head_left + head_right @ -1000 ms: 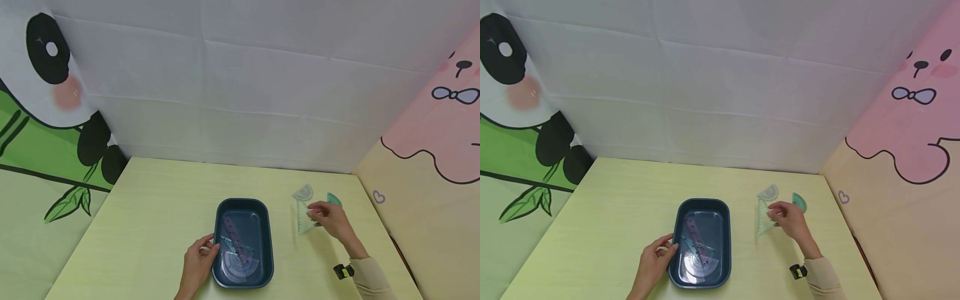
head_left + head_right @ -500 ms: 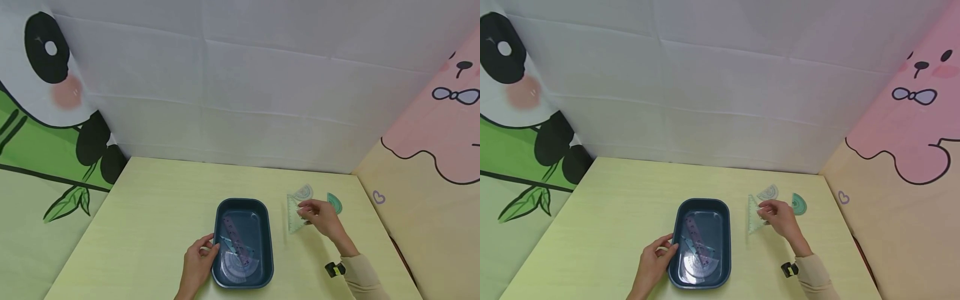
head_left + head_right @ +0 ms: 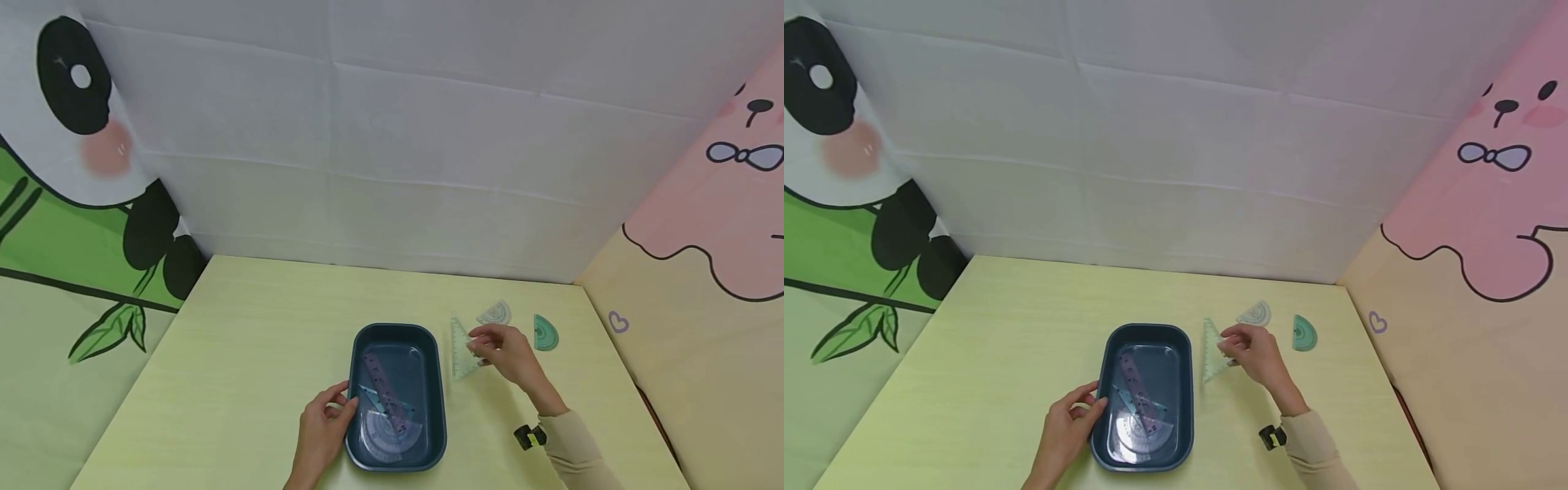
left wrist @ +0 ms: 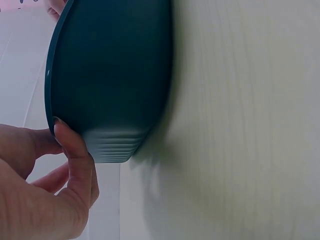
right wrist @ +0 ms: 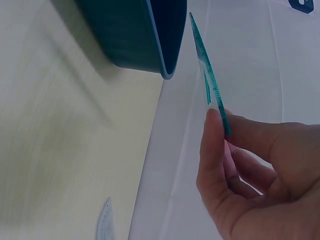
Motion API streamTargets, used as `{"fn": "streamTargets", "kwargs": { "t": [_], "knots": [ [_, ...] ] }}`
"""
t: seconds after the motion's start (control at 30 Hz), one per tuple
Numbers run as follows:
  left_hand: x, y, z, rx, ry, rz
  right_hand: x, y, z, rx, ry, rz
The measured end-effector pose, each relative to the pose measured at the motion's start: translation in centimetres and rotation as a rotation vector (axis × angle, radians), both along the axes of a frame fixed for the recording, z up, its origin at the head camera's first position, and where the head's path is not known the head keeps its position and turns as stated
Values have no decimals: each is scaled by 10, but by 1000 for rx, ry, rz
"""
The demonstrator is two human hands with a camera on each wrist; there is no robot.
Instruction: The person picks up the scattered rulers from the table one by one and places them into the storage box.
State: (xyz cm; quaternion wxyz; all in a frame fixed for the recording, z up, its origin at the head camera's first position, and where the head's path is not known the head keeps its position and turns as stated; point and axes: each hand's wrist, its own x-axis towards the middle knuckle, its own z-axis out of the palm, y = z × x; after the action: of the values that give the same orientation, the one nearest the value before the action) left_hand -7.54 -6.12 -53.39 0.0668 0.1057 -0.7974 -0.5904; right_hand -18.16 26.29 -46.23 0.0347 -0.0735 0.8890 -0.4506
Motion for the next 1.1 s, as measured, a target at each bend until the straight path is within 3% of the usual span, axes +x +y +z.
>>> {"fn": "streamTargets", "kwargs": {
  "t": [0.63,1.1],
  "knots": [
    [1,0,1,-13,10,-5,-3,-31,0,-24,-33,38],
    [1,-1,0,-17,13,-12,-5,-51,-2,11,-33,145]
  ]
}}
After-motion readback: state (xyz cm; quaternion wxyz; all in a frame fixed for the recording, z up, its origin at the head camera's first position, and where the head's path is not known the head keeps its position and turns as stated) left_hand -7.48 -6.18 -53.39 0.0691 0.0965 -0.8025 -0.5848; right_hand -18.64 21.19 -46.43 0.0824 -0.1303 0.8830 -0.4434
